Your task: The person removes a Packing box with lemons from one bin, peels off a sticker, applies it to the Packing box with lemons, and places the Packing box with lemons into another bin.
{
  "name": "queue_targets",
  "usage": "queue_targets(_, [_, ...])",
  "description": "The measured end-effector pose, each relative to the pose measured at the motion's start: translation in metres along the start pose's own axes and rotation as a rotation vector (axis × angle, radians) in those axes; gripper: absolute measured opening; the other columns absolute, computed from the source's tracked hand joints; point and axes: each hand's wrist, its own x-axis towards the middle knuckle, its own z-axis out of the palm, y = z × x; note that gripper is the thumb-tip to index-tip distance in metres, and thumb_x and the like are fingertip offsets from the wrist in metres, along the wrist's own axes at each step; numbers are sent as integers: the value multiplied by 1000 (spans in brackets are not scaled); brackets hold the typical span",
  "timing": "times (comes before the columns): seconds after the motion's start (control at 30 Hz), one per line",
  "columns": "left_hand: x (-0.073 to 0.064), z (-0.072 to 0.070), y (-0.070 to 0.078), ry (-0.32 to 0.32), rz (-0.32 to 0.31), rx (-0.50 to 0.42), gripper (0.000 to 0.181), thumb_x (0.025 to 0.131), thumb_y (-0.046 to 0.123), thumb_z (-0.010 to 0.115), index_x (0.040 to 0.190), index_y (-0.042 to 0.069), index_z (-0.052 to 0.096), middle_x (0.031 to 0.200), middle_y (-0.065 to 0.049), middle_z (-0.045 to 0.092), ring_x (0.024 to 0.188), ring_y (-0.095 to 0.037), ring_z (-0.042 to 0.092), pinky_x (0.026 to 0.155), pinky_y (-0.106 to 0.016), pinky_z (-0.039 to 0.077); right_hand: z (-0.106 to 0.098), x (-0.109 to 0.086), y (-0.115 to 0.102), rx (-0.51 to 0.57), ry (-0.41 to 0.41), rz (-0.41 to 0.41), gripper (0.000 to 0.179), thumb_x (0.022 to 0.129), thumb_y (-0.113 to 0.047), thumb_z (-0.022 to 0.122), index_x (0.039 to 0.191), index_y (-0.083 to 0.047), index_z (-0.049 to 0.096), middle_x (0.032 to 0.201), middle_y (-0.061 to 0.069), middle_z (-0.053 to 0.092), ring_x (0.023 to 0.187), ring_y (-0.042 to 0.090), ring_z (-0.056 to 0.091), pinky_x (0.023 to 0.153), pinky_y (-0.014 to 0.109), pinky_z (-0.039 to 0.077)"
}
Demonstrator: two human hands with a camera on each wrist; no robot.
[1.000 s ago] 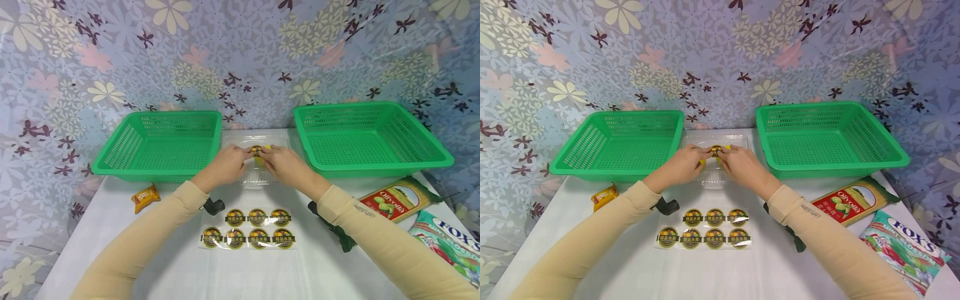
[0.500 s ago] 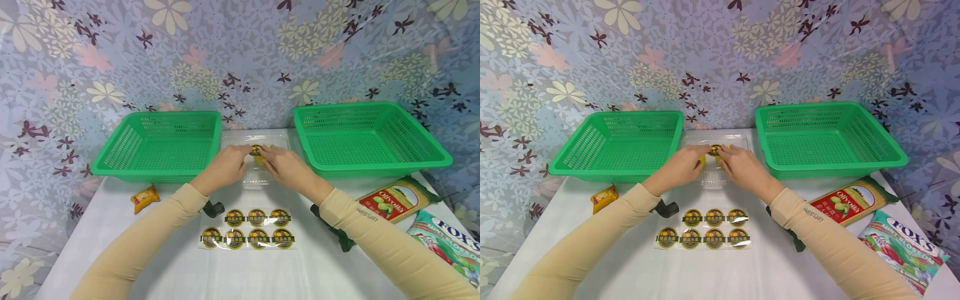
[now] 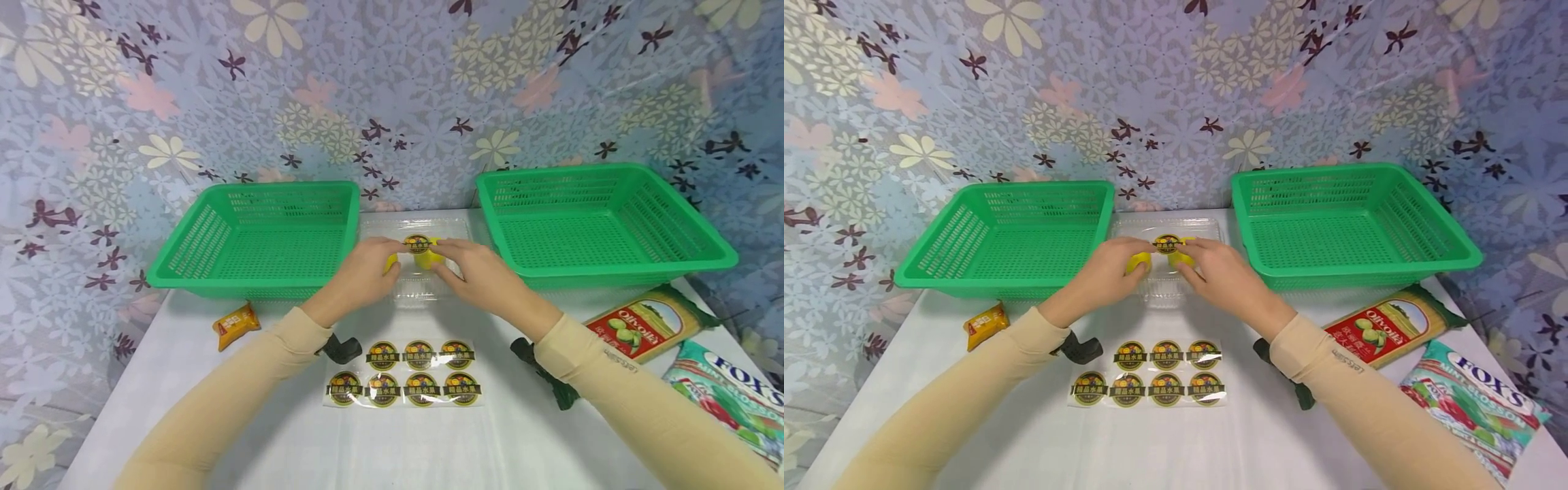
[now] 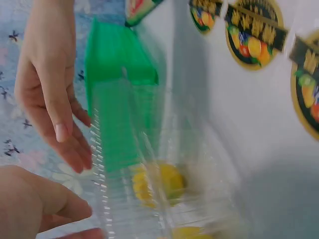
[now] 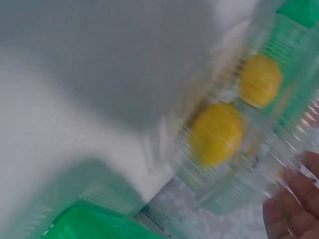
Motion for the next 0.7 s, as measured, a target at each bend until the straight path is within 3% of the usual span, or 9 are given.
queue_targets(0.07, [-8,-4,2,41,4,-32,34,102,9,66,135,2,72,136,-16,74,131,-36,67,116,-50,55,-8,-8,-1,33,13,26,44,110,-25,63,147,-1,63,150,21,64,142,42,59,118,61,51])
queue_targets(0.2, [-27,-11,4,103,14,-97,34,99,8,70,132,0,72,123,-18,76,111,-32,74,96,-45,65,-24,-27,1,95,60,58,40,111,-24,62,145,-3,65,146,18,68,135,40,65,109,60,57])
queue_targets(0.3, [-42,-15,3,124,7,-137,34,97,6,71,130,-2,71,110,-18,77,94,-28,76,82,-39,67,-35,-41,5,125,98,76,37,111,-24,62,142,-5,68,138,16,73,124,36,70,98,57,62])
queue_targets(0.4, [-55,-18,0,126,-24,-158,35,96,5,71,129,-3,70,96,-14,78,84,-22,75,76,-35,66,-44,-54,11,145,137,102,34,111,-24,62,139,-7,70,126,13,77,112,31,74,88,52,65])
queue_targets(0.53, [-71,-19,-3,97,-91,-154,38,97,10,74,133,-1,68,80,-7,75,69,-14,67,65,-30,61,-55,-70,20,147,178,161,31,110,-25,63,135,-9,71,112,9,80,102,28,76,82,35,66])
queue_targets(0.7, [-83,-16,-6,-13,-185,-150,56,100,21,75,149,0,58,73,-3,74,61,-9,63,56,-25,55,-67,-90,35,138,193,252,31,111,-30,62,136,-15,71,110,10,80,95,23,76,72,20,56])
